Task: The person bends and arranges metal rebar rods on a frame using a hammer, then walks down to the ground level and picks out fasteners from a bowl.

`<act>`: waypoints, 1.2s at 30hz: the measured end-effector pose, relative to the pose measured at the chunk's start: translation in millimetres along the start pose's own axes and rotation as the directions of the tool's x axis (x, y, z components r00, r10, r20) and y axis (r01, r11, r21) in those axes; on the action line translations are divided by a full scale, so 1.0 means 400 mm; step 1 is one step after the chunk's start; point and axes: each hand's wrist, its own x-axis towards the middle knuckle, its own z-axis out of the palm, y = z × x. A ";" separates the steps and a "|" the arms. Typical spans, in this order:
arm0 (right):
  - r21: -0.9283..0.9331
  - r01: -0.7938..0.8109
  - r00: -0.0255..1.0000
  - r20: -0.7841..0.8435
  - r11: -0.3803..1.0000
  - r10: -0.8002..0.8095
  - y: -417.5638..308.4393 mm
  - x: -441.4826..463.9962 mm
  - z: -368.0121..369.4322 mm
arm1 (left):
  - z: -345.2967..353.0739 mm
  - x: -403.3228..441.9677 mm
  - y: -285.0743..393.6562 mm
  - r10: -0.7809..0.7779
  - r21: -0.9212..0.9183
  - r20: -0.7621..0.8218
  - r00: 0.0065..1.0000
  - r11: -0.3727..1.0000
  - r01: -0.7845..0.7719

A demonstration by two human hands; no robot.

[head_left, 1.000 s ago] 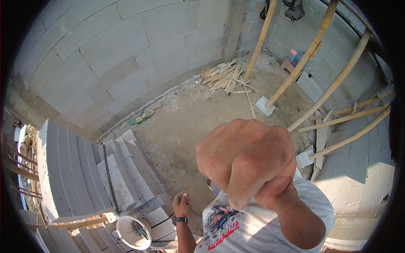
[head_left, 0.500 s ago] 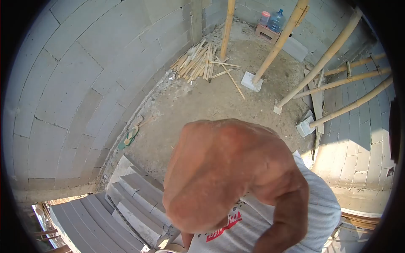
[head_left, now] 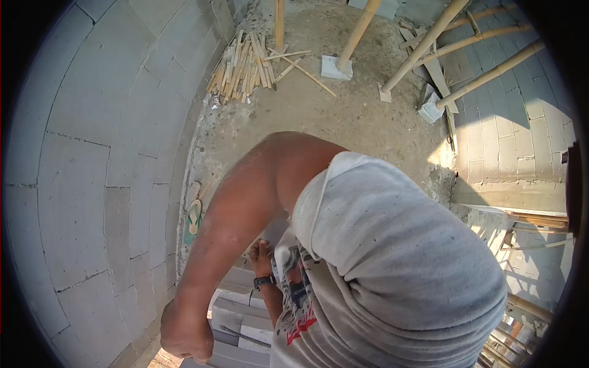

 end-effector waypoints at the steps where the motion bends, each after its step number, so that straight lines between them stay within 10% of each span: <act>1: -0.304 0.226 0.974 0.077 0.925 -0.213 -0.012 0.131 -0.013 | -0.030 0.022 0.065 0.003 -0.017 -0.004 1.000 1.000 -0.003; 6: -0.539 0.320 0.948 0.181 0.779 -0.264 0.000 0.438 -0.092 | -0.185 0.095 0.287 0.110 0.126 -0.028 0.994 0.986 -0.106; 14: -0.415 0.481 0.854 0.422 0.772 -0.305 0.113 0.611 -0.154 | -0.382 0.187 0.405 0.225 0.090 -0.236 0.946 0.974 -0.209; 18: 0.034 0.022 0.925 0.379 0.999 -0.033 0.502 0.540 -0.129 | -0.464 0.221 0.438 0.543 0.340 -0.311 0.780 0.830 -0.442; 21: -0.016 -0.255 0.855 0.463 0.967 0.233 0.745 0.521 -0.186 | -0.529 0.243 0.480 0.708 0.524 -0.496 0.502 0.705 -0.477; 24: 0.084 -0.495 0.762 0.520 0.865 0.385 0.913 0.517 -0.160 | -0.578 0.183 0.564 0.137 0.003 -0.765 0.630 0.978 -0.209; 30: -0.038 -0.328 0.654 0.712 0.944 0.256 1.055 0.672 -0.093 | -0.664 0.166 0.593 -0.046 -0.198 -0.944 0.328 0.872 -0.448; 36: -0.103 -0.199 0.615 0.761 0.975 0.205 1.065 0.997 0.006 | -0.749 0.172 0.481 -0.247 -0.369 -0.920 0.305 0.808 -0.459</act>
